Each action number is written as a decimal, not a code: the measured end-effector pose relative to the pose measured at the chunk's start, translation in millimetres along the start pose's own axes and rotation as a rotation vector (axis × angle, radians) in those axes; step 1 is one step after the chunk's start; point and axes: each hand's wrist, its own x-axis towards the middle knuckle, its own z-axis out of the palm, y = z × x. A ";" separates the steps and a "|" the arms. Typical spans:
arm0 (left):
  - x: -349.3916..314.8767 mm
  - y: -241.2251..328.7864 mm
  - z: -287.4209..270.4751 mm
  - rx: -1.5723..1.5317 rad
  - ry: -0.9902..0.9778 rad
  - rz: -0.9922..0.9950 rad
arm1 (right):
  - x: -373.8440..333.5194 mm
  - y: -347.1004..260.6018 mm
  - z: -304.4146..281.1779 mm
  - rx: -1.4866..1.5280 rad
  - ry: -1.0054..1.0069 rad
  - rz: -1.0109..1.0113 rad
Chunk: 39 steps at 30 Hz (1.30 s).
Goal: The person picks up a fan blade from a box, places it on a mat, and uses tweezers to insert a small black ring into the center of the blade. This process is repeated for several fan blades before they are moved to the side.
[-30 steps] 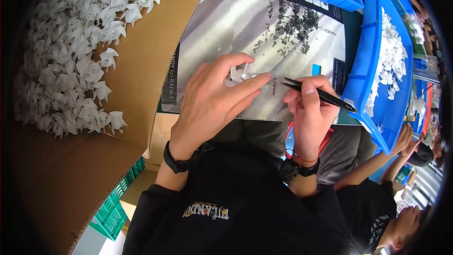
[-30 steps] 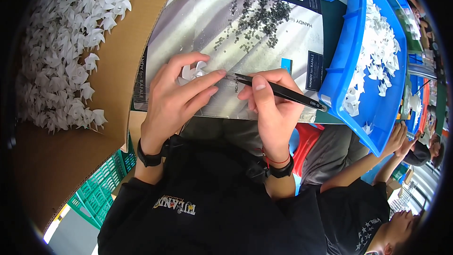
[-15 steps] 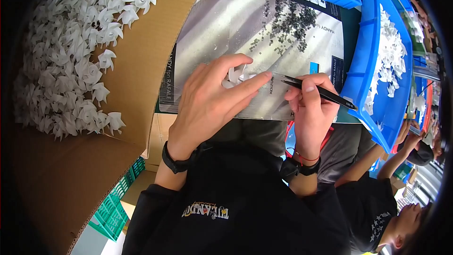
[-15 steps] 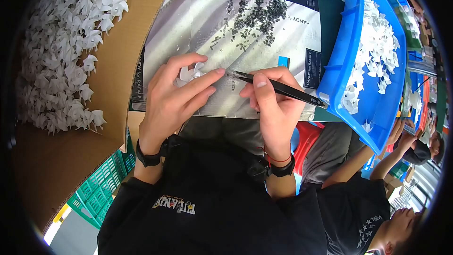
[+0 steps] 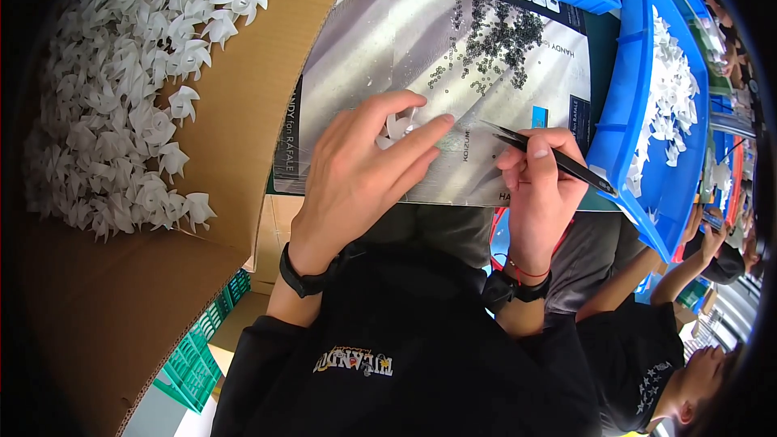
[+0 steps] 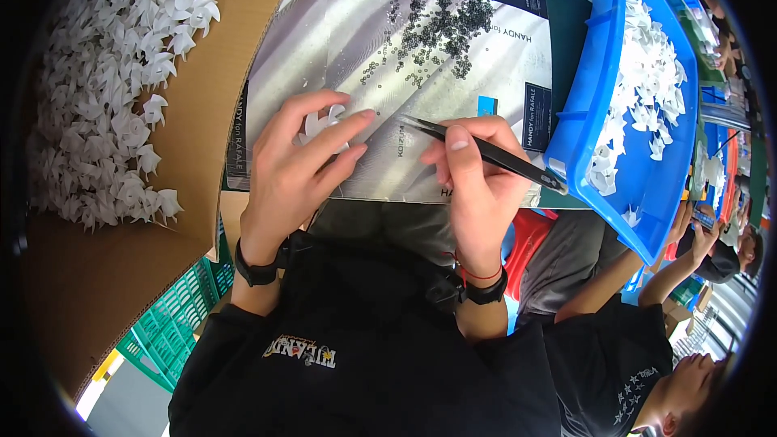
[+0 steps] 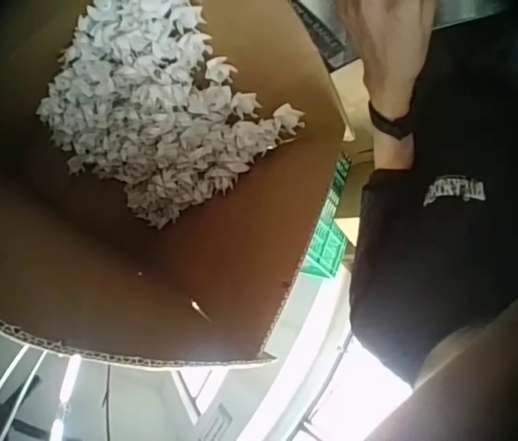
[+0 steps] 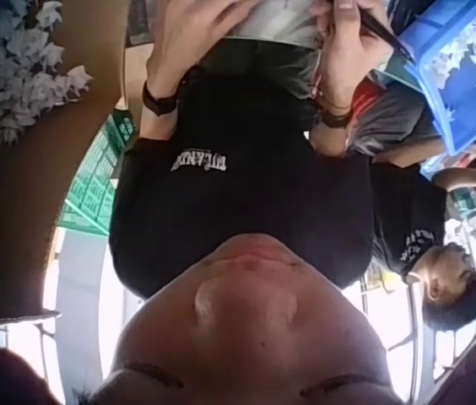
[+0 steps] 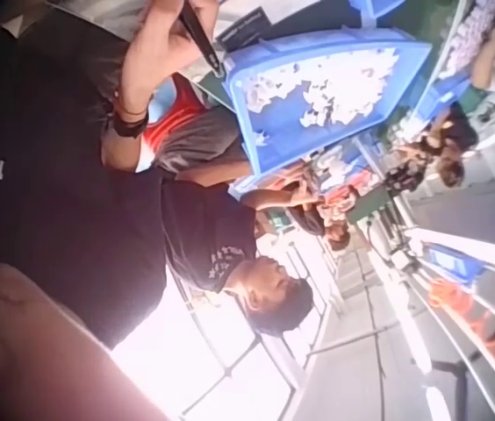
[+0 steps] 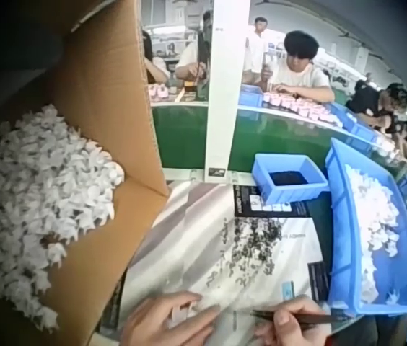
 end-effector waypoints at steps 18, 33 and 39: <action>-1.3 -5.6 6.7 -0.076 0.082 -0.039 | -25.5 -3.2 -45.3 -0.416 -0.065 -0.123; -1.1 -4.0 6.5 -0.077 0.085 -0.051 | -22.8 -1.2 -43.7 -0.502 -0.086 -0.236; -1.2 -4.8 6.2 -0.062 0.082 -0.044 | -23.8 -2.0 -44.8 -0.535 -0.109 -0.239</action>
